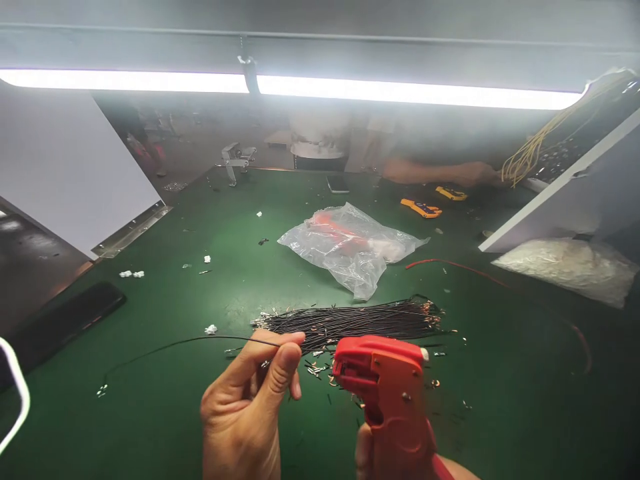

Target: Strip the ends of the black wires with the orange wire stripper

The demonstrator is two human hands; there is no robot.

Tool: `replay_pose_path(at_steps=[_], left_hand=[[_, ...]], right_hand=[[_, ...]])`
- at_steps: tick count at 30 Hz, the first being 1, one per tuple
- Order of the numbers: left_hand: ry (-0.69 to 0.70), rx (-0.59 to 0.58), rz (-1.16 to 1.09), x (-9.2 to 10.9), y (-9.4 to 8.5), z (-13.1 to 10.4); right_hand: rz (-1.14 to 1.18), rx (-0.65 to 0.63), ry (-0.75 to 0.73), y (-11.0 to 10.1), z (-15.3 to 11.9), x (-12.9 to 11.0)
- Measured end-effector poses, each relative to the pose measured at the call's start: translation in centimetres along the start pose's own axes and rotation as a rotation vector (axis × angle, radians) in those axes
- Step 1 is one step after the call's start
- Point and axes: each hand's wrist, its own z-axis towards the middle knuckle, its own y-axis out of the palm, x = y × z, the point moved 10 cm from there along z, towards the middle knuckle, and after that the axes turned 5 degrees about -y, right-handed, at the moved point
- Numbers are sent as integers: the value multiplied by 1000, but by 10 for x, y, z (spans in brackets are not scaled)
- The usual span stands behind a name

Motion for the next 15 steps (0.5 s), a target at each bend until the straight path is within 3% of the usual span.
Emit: replay_pose_path(at_steps=[6, 11, 15], left_hand=[[-94, 25, -34, -11, -5, 0], [-108, 85, -62, -11, -9, 1], [-175, 109, -97, -15, -8, 2]], right_hand=[[-37, -13, -50, -15, 15, -8], [-17, -102, -2, -5, 24, 14], [-8, -95, 18, 0, 22, 14]])
